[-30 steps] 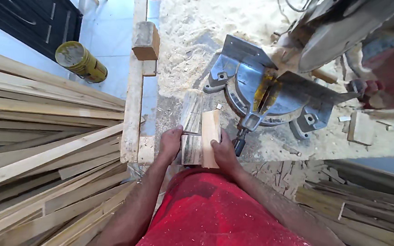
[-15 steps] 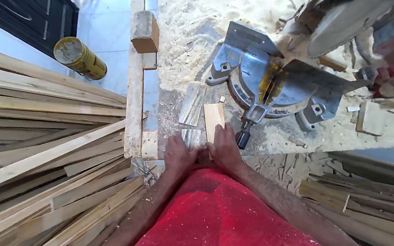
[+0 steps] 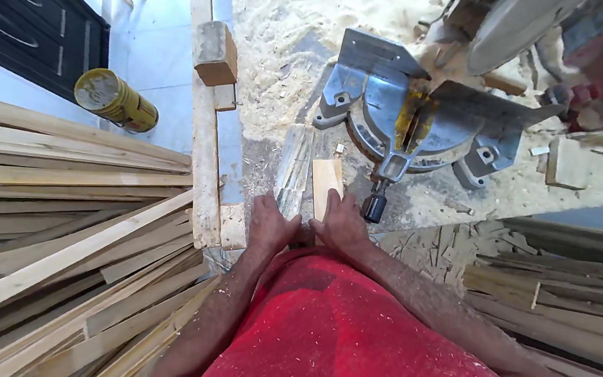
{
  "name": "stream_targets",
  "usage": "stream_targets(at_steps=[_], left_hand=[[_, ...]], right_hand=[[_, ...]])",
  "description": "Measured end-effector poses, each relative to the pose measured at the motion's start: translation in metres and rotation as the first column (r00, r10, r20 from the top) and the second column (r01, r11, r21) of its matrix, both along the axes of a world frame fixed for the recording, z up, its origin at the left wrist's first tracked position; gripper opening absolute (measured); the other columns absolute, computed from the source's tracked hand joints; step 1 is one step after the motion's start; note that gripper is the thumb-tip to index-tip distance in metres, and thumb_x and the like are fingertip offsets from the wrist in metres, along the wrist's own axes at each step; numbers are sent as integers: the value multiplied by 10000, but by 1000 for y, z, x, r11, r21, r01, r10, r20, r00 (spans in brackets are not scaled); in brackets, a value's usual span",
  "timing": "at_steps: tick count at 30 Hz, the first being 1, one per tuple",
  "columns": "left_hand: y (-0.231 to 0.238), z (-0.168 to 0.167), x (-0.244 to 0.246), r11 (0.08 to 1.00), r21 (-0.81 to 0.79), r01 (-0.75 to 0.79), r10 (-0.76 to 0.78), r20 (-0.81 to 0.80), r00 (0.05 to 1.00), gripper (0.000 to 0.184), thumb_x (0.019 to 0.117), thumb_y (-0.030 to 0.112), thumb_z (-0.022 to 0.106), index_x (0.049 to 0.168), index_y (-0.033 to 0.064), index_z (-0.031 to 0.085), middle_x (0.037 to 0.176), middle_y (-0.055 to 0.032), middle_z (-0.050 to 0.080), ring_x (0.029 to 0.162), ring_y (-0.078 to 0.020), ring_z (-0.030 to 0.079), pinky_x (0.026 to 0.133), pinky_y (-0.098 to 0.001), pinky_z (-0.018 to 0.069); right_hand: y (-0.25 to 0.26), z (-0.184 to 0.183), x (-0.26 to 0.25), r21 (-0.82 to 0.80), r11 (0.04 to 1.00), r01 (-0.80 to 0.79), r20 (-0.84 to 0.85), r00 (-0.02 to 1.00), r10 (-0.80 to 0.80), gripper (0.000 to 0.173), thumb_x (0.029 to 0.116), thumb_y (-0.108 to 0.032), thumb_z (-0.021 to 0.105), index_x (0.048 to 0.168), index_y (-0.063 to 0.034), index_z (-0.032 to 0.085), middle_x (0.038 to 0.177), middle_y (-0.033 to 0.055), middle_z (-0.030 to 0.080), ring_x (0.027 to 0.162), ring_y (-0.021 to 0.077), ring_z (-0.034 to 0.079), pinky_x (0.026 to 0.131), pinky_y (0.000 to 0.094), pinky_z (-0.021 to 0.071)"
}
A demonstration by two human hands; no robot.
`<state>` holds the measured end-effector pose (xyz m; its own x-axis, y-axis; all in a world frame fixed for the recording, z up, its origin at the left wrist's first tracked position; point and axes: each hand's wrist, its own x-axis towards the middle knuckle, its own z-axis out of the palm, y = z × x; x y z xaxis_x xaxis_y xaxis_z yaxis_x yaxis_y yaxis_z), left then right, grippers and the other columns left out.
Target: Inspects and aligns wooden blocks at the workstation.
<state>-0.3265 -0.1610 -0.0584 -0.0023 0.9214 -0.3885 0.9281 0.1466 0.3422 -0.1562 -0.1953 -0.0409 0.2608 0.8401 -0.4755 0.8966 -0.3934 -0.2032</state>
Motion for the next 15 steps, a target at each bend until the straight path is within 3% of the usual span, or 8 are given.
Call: stream_targets(at_steps=[5, 9, 15], left_hand=[[-2, -1, 0, 999, 14, 30, -30, 31, 999, 1000, 773, 579, 800, 1518, 32, 421, 1388, -213, 525, 1238, -383, 575, 973, -567, 544], [-3, -2, 3, 999, 30, 28, -29, 26, 999, 1017, 759, 586, 801, 1514, 18, 424, 1366, -209, 533, 1217, -368, 587, 974, -537, 549], [-3, -5, 6, 998, 43, 48, -49, 36, 998, 1041, 762, 629, 797, 1515, 17, 419, 1363, -212, 533, 1198, -369, 601, 958, -519, 562]], right_hand=[[0, -1, 3, -1, 999, 43, -63, 997, -43, 942, 795, -637, 753, 1525, -153, 406, 1374, 264, 492, 1049, 424, 651, 757, 544, 603], [-4, -3, 5, 27, 999, 45, -73, 996, -43, 978, 784, -693, 741, 1533, -161, 408, 1378, 257, 491, 1030, 420, 653, 754, 542, 603], [-6, -4, 3, 48, 998, 49, -77, 996, -45, 930, 798, -659, 737, 1516, -155, 427, 1352, 251, 505, 1007, 402, 664, 747, 525, 607]])
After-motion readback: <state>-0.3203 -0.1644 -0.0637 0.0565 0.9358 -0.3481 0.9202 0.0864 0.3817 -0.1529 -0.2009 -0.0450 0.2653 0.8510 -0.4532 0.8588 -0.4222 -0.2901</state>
